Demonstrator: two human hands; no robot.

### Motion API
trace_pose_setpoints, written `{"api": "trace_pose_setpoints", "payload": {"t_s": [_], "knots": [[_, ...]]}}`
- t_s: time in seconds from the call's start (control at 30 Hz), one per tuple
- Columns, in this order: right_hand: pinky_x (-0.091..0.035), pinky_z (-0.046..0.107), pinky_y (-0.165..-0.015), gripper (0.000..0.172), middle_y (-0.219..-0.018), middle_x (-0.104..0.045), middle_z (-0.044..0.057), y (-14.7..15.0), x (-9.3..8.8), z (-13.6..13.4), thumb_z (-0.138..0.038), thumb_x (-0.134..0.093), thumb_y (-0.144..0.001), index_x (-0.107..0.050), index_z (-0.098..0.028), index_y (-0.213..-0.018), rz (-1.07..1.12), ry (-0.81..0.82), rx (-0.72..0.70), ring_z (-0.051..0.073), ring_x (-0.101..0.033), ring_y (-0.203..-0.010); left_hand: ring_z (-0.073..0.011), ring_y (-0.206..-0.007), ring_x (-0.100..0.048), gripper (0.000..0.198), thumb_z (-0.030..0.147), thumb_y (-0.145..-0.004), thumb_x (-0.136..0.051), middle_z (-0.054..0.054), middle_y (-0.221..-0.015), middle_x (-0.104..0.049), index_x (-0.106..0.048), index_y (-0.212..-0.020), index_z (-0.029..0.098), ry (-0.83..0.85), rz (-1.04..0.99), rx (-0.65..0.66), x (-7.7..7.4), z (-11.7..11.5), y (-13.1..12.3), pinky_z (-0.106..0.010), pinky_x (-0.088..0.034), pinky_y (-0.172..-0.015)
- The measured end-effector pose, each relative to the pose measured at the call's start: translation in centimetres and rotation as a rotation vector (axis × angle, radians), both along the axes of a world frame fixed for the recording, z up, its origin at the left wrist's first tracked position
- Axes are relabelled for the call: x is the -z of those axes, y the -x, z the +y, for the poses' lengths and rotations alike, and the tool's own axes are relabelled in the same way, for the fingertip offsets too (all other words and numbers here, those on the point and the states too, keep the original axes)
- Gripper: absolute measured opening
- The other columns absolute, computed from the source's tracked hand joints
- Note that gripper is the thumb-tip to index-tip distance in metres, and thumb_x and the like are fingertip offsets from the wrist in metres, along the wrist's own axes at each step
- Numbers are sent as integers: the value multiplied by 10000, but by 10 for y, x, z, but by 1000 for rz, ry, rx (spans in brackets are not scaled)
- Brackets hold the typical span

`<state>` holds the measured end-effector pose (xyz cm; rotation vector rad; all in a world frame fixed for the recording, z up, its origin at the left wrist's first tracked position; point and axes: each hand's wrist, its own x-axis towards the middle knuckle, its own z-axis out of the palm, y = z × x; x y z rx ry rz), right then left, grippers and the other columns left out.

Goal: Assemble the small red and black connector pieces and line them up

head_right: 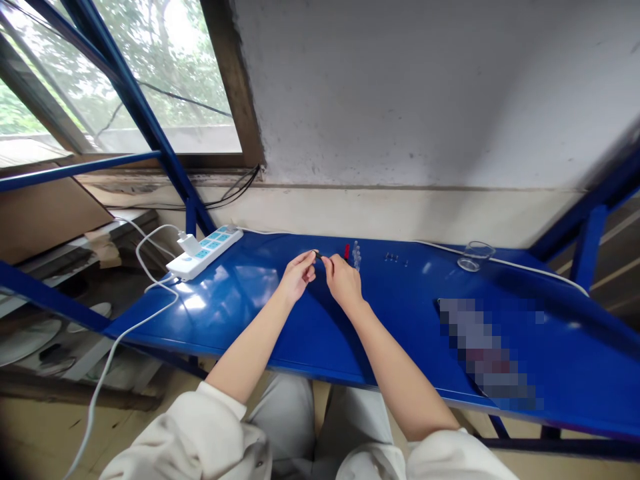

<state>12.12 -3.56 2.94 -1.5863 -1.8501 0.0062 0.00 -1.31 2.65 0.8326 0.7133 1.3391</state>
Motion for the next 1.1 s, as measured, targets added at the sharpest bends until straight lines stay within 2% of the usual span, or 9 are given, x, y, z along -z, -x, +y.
{"api": "trace_pose_setpoints", "payload": {"t_s": [0.13, 0.23, 0.4, 0.57, 0.7, 0.8, 0.93, 1.03, 1.1], "knots": [[-357, 211, -559, 419, -692, -614, 33, -3, 1, 1, -450, -209, -890, -530, -191, -820, 247, 39, -135, 133, -560, -605, -3, -415, -400, 331, 288, -622, -709, 10, -690, -537, -622, -913, 155, -5, -21, 55, -1, -1, 2, -167, -295, -389], [-358, 204, -547, 410, -658, -605, 26, -2, 3, 3, -443, -235, -885, -543, -185, -801, 308, 41, -174, 121, -538, -559, -5, -417, -405, 318, 291, -627, -706, 9, -707, -537, -618, -900, 153, -5, -13, 31, 0, 0, 1, -173, -295, -386], [-353, 216, -563, 395, -695, -617, 41, 1, 5, 3, -419, -255, -886, -572, -186, -847, 198, -21, -92, 137, -550, -595, -5, -400, -394, 318, 343, -624, -703, 16, -677, -511, -606, -840, 132, -27, -9, -51, 3, 0, -4, -179, -278, -369], [-355, 220, -586, 390, -831, -627, 73, 3, 5, 0, -403, -262, -893, -576, -173, -912, 51, -98, -64, 153, -574, -697, -4, -377, -376, 346, 415, -604, -700, 41, -593, -460, -550, -720, 125, 1, -9, -133, 6, 3, -3, -170, -250, -353], [-366, 221, -591, 333, -919, -596, 77, -1, 2, -2, -361, -297, -889, -567, -181, -966, -39, -138, -97, 153, -570, -754, -5, -374, -371, 373, 456, -596, -689, 54, -556, -441, -513, -673, 135, 15, 19, -185, 6, 6, 2, -162, -258, -358], [-377, 225, -591, 260, -916, -572, 72, -7, -1, -1, -320, -366, -863, -580, -186, -927, -64, -131, -133, 152, -558, -758, -10, -374, -387, 355, 445, -609, -680, 35, -606, -496, -551, -729, 137, -67, 101, -174, 6, 6, 2, -164, -269, -355], [-388, 229, -620, 174, -830, -579, 58, -23, -3, 1, -262, -452, -814, -589, -176, -877, -50, -25, -159, 143, -550, -729, -31, -380, -421, 322, 413, -631, -664, 9, -613, -541, -610, -781, 134, -233, 362, -85, 7, 2, -5, -172, -291, -356], [-379, 226, -605, 121, -760, -608, 40, -41, -2, 2, -241, -515, -768, -601, -182, -831, -51, 175, -121, 137, -557, -681, -39, -410, -438, 311, 414, -655, -636, 2, -646, -566, -618, -813, 146, -304, 469, -183, 9, 0, -8, -176, -328, -393], [-374, 223, -596, 112, -747, -630, 42, -54, 0, 3, -238, -544, -745, -612, -181, -813, -25, 280, -32, 140, -570, -677, -49, -441, -450, 309, 422, -677, -610, 3, -654, -567, -613, -818, 147, -322, 535, -263, 13, 1, -9, -183, -352, -426]]}}
